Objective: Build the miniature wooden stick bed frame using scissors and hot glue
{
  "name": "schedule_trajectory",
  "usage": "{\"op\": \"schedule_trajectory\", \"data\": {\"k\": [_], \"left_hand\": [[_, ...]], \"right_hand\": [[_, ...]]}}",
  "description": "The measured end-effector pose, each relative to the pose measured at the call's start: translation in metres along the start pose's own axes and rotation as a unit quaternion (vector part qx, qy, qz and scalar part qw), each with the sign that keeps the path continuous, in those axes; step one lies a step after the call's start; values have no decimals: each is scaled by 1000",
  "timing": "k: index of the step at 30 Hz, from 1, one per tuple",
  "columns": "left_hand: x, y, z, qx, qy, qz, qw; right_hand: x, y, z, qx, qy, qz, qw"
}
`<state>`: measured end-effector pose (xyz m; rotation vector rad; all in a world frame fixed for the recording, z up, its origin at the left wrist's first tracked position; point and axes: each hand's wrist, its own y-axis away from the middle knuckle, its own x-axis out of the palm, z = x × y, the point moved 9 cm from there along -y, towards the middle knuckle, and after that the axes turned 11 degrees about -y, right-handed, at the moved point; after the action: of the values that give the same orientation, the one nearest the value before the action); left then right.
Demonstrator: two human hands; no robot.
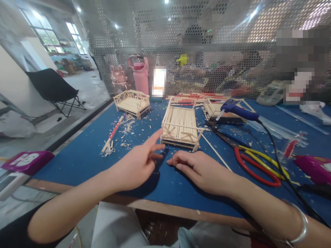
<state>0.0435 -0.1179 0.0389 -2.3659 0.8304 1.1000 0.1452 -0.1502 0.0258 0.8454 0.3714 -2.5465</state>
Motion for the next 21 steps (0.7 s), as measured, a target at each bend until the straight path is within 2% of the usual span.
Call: {"op": "schedule_trajectory", "data": {"k": [3,5,7,10,12,14,17,21], "left_hand": [[-36,2,6,-32,-38,-125,991],[-48,1,4,-37,-66,-163,984],[-46,-3,-1,-21,-82,-164,983],[-31,-9,-11,24,-109,-136,984],[-22,-12,-18,47,-128,-123,983],[-21,-15,-24,55,-140,-131,980],[-36,-25,-35,68,-146,-179,971],[-67,-45,-54,119,-129,-296,939]], "right_hand": [[-4,-1,-2,1,-24,-18,1000],[-11,-1,-3,-7,-53,-49,997],[-19,-1,-4,-15,-92,-86,992],[-28,0,-8,-17,-144,-126,981],[-34,1,-9,-18,-158,-150,976],[-44,4,-7,-25,-161,-187,969],[-66,13,-3,-49,-174,-264,947],[-95,28,-7,-66,-202,-367,906]]}}
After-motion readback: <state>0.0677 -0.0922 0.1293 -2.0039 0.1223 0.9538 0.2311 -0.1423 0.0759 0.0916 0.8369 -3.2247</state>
